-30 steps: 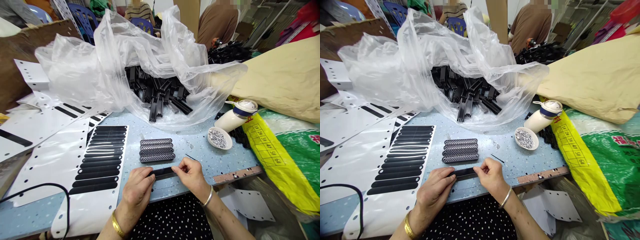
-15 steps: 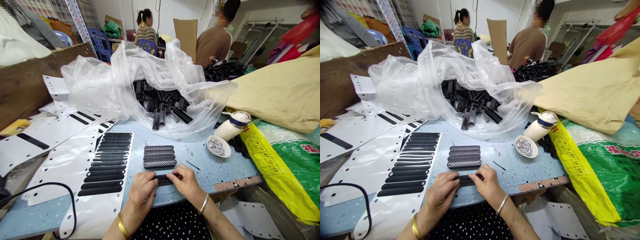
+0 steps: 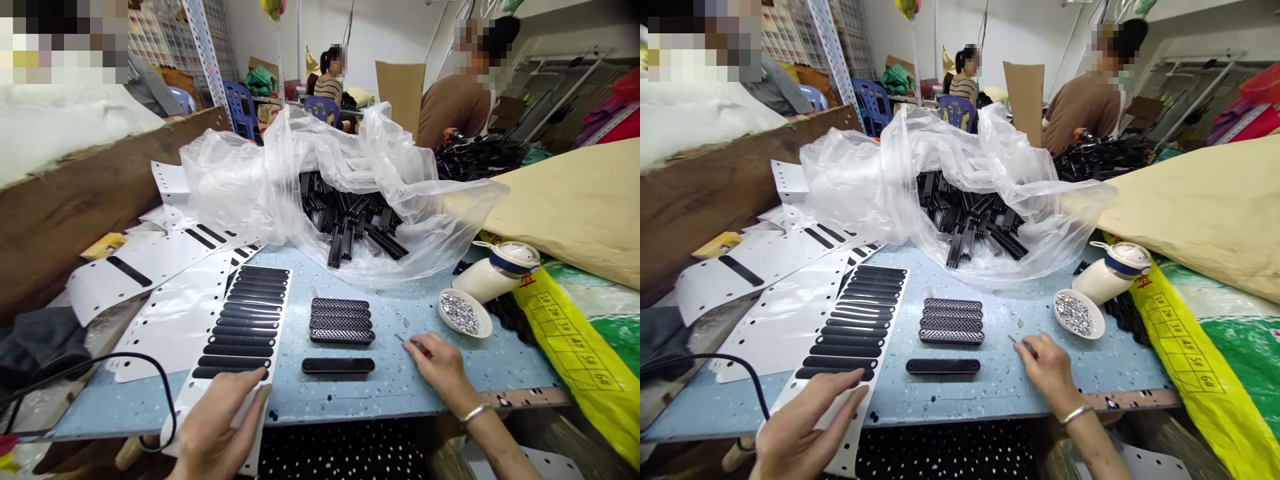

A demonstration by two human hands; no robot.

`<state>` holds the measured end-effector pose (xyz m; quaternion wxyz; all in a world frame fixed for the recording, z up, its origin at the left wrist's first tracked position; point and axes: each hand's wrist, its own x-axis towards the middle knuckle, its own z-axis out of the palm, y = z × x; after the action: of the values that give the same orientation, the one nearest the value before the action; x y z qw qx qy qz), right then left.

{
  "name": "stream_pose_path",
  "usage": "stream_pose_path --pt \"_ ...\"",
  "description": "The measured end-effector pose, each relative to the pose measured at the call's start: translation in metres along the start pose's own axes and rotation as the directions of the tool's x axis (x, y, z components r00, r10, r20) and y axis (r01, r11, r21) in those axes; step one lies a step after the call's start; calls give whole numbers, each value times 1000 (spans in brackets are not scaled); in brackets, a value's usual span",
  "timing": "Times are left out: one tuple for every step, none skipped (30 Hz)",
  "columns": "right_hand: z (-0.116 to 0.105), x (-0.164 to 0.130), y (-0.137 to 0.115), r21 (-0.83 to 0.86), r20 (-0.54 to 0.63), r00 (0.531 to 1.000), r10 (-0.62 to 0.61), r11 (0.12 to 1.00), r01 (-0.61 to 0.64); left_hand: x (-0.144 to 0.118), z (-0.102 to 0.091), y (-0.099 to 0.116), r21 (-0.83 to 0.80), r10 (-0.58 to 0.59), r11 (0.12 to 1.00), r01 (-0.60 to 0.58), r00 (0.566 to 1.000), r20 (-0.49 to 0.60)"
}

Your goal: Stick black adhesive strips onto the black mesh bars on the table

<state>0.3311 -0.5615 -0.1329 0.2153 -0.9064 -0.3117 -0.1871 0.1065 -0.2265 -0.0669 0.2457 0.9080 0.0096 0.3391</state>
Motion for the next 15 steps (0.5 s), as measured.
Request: stream_pose_path --pt "1 2 13 -29 -5 1000 -11 1000 11 -6 -9 -7 46 -29 998 30 999 -15" --pt "1 5 24 -52 -21 1000 -15 999 13 -11 -18 -14 97 -71 993 74 997 -32" --pt "-1 9 31 -63 -39 999 -12 998 10 -17 -27 -21 152 -115 981 121 992 -49" --pt "-3 13 36 -71 -63 998 -10 997 5 -22 -36 -26 212 -167 961 178 984 -68" --pt "-6 17 37 -84 -95 995 -14 996 6 -26 -45 -31 270 -225 932 240 971 -84" --pt "-10 21 34 -93 -131 991 -25 996 12 -29 -53 -35 324 -281 899 296 955 -95" --pt "-14 24 26 -93 -168 985 -42 995 27 -32 -61 -38 369 -335 861 350 936 -107" --pt "-18 26 15 -82 -199 978 -66 995 51 -35 -67 -41 402 -386 825 397 916 -113" --pt "-22 28 0 -49 -219 971 -92 995 83 -37 -73 -43 423 -438 790 443 892 -115" --pt "-25 29 -18 8 -215 969 -122 992 127 -40 -77 -45 434 -491 760 485 865 -106" --pt "-26 30 -37 88 -183 970 -157 981 175 -43 -80 -47 442 -546 729 522 834 -83" --pt "-26 30 -56 177 -142 969 -200 958 224 -46 -82 -48 454 -604 694 559 795 -57" --pt "-25 30 -74 264 -95 969 -229 932 247 -50 -84 -50 468 -663 651 597 748 -33" --pt "-21 29 -90 332 -60 972 -228 914 235 -54 -85 -51 479 -724 603 638 690 -7" --pt "-16 28 -102 375 -31 975 -222 901 217 -58 -85 -52 482 -779 551 681 626 6"
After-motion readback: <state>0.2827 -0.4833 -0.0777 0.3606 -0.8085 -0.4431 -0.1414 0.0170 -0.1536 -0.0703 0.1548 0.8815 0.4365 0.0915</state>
